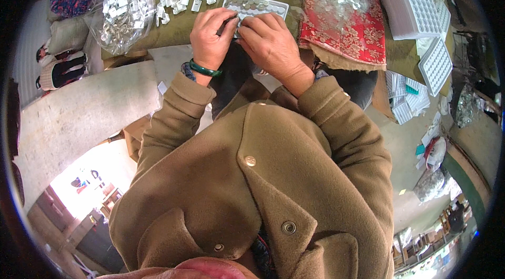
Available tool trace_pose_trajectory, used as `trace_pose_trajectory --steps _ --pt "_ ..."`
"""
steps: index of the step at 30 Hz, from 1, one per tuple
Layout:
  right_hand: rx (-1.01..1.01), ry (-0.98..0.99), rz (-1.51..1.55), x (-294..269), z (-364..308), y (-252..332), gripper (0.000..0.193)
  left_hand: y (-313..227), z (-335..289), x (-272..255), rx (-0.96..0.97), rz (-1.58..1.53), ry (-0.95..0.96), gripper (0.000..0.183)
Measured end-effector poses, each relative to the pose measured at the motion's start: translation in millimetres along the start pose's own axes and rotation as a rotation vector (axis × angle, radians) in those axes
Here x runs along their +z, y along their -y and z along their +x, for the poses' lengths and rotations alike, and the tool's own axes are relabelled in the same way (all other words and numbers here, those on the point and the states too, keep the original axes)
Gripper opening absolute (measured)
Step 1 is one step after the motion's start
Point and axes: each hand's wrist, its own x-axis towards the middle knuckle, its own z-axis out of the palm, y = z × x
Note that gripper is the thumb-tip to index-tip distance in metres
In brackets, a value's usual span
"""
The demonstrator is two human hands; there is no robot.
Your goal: The person repeatedly picks small white rectangular components and metallic pieces from a tray, places them into a small white housing, and uses a lighter to heat the assembly. The person then places the assembled unit on the table and repeats the process with new components.
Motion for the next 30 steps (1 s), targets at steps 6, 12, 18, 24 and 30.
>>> trace_pose_trajectory --steps 6,12,18,24,30 --pt "0.013 0.008 0.01 0 0 1 0.025 11 15 -9 -0.177 -0.104 -0.036 0.014" --pt "0.012 -0.001 0.013 0 0 0 0.026 24 29 -4 -0.184 -0.144 0.1 0.015" --pt "0.012 0.007 0.009 0 0 0 0.027 28 34 6 -0.105 -0.13 0.108 0.016" --pt "0.014 0.003 0.013 0 0 0 0.028 28 35 10 -0.053 -0.099 0.091 0.014" --pt "0.016 0.002 0.011 -1 -1 0 0.028 28 34 9 -0.015 -0.067 0.083 0.014"
